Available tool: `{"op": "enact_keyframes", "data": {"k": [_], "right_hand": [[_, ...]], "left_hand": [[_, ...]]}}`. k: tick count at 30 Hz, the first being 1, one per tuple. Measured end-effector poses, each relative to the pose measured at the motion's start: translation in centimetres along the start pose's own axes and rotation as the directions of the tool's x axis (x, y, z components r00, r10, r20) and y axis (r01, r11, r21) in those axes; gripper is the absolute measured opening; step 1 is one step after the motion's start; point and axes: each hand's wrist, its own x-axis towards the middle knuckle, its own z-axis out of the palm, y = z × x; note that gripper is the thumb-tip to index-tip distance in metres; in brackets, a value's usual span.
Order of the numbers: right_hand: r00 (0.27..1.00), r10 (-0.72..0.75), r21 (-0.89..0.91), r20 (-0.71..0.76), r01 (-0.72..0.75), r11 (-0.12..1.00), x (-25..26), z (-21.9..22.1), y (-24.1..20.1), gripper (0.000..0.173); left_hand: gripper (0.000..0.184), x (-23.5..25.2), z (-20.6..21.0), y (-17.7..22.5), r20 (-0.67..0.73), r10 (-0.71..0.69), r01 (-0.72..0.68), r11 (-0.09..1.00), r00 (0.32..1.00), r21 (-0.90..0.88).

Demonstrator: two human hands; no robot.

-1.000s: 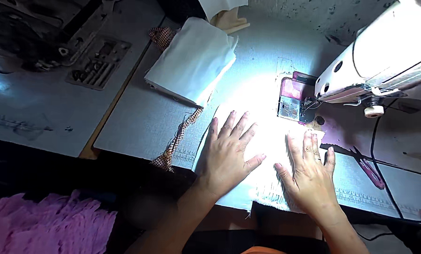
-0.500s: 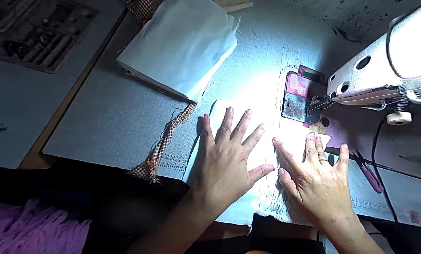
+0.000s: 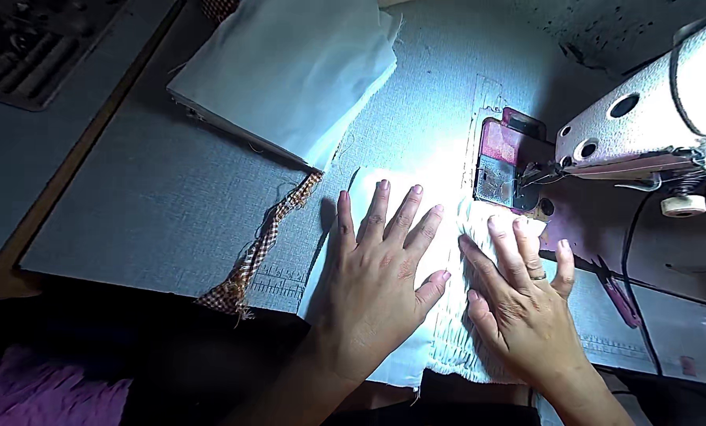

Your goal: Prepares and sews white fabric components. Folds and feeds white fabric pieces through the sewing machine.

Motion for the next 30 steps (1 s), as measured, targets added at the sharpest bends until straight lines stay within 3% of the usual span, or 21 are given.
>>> {"op": "enact_keyframes", "data": {"k": [4,23,26,30], "right_hand": [[0.994,-0.106,0.086,-0.005,0.106,0.991,1.1,0.4,0.6,0.055],[0.997,-0.068,0.172,0.020,0.064,0.983,0.8,0.5,0.6,0.055],[0.997,-0.032,0.196,0.073,0.017,0.981,-0.6,0.1,0.9,0.057],[0.991,0.099,0.172,0.091,-0.114,0.979,-2.3,-0.4,2.0,0.073]], "left_hand": [[0.067,0.0,0.1,-0.1,-0.010,0.011,-0.011,1.000,1.000,0.004],[0.067,-0.2,-0.1,-0.2,0.027,0.003,-0.004,1.000,1.000,0.024],[0.069,-0.1,-0.1,-0.3,0.043,0.003,-0.005,0.999,0.999,0.036],[0.064,1.0,-1.1,-0.5,0.055,0.060,-0.064,0.995,0.997,0.071]]}}
